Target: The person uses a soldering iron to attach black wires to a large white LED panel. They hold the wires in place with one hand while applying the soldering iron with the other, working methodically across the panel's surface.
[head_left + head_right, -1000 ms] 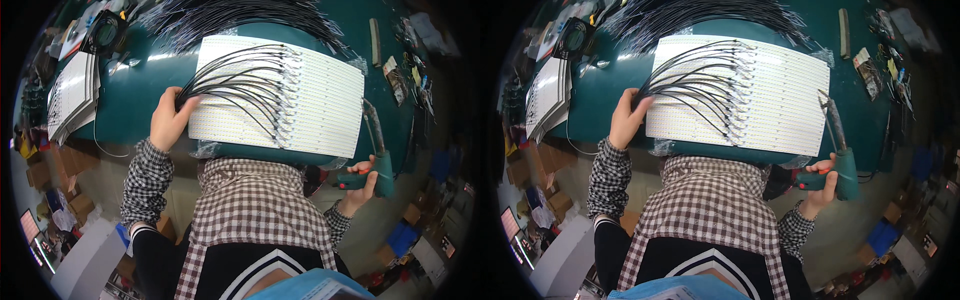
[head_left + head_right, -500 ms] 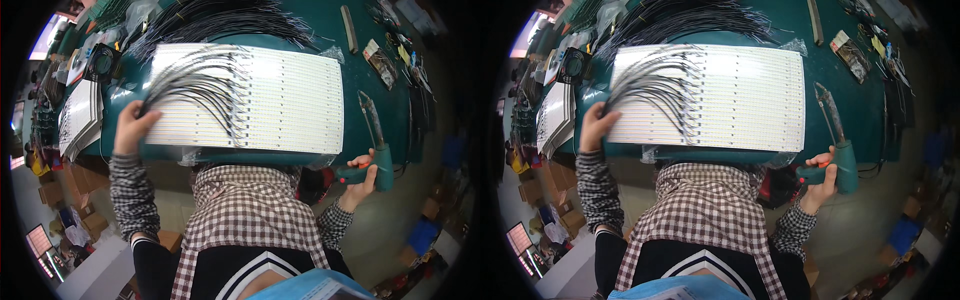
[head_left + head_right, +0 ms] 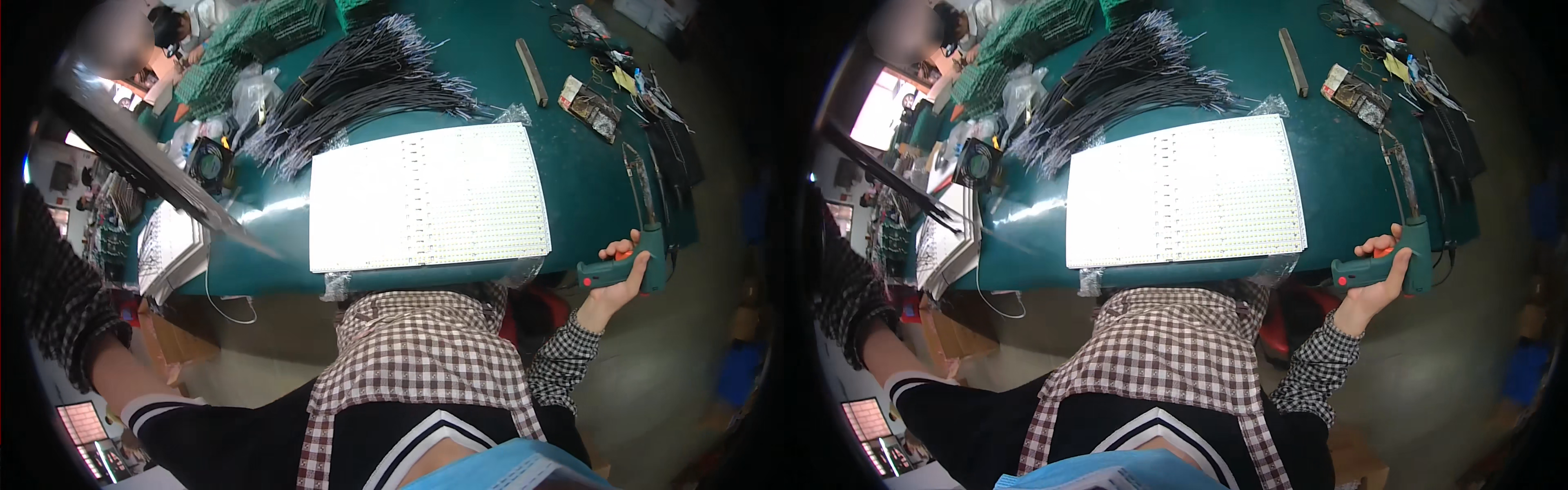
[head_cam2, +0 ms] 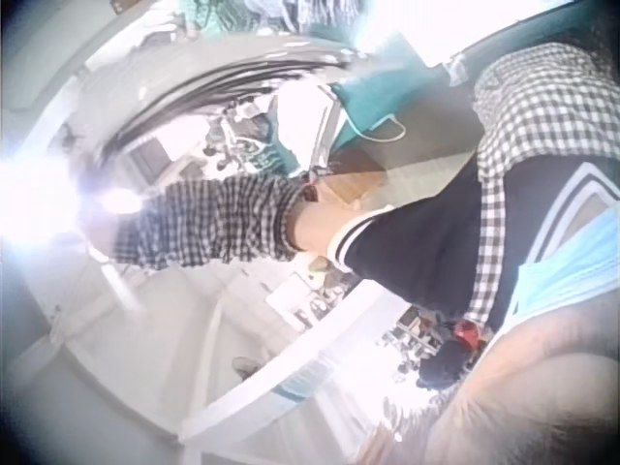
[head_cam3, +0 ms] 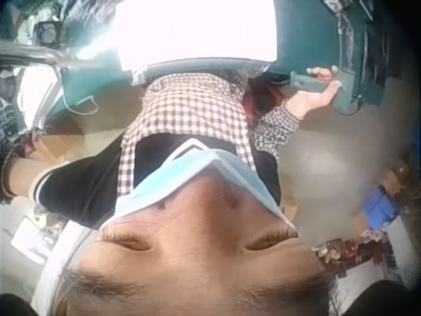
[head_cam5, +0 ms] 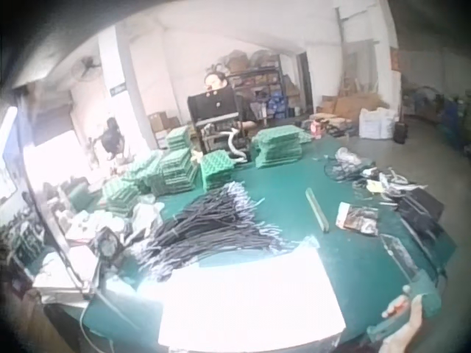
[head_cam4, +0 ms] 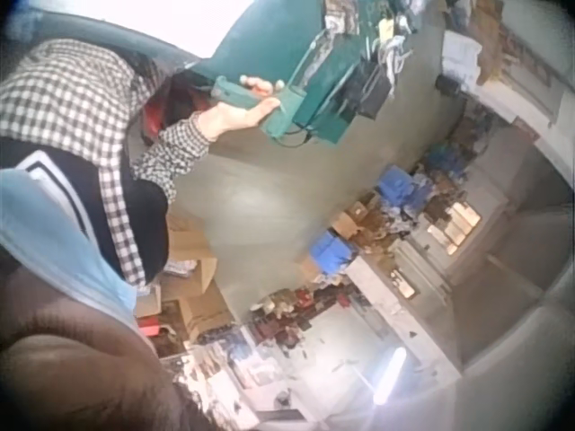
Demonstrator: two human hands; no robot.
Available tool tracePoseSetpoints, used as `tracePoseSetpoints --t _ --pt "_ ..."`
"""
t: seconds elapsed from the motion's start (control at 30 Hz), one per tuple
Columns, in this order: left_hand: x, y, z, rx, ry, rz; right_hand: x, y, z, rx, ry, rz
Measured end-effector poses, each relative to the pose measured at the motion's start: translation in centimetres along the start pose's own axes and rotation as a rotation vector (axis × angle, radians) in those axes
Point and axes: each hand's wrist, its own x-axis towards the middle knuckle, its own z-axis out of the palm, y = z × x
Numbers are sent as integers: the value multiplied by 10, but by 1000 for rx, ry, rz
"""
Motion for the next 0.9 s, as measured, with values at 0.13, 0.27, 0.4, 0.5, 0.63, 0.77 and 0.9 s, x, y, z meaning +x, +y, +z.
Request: tracePoseSetpoints --t 0.13,0.27,0.4,0.5,0.63,0.77,0.9 --pt "85 132 17 368 -301 505 -4 -14 -12 33 59 39" --pt "135 242 46 567 -543 887 -10 -20 -3 22 116 89" --pt "169 305 125 344 -410 1295 -20 -28 -19 22 118 99" --pt "160 333 167 99 -116 1378 -25 -17 -24 -1 184 131" --pt "125 309 176 -28 181 1292 -26 -22 -24 -3 188 139" --pt "84 188 178 -99 304 957 -24 -34 -4 -41 92 138" --pt "-12 77 187 -62 265 327 -24 -29 32 29 -92 333"
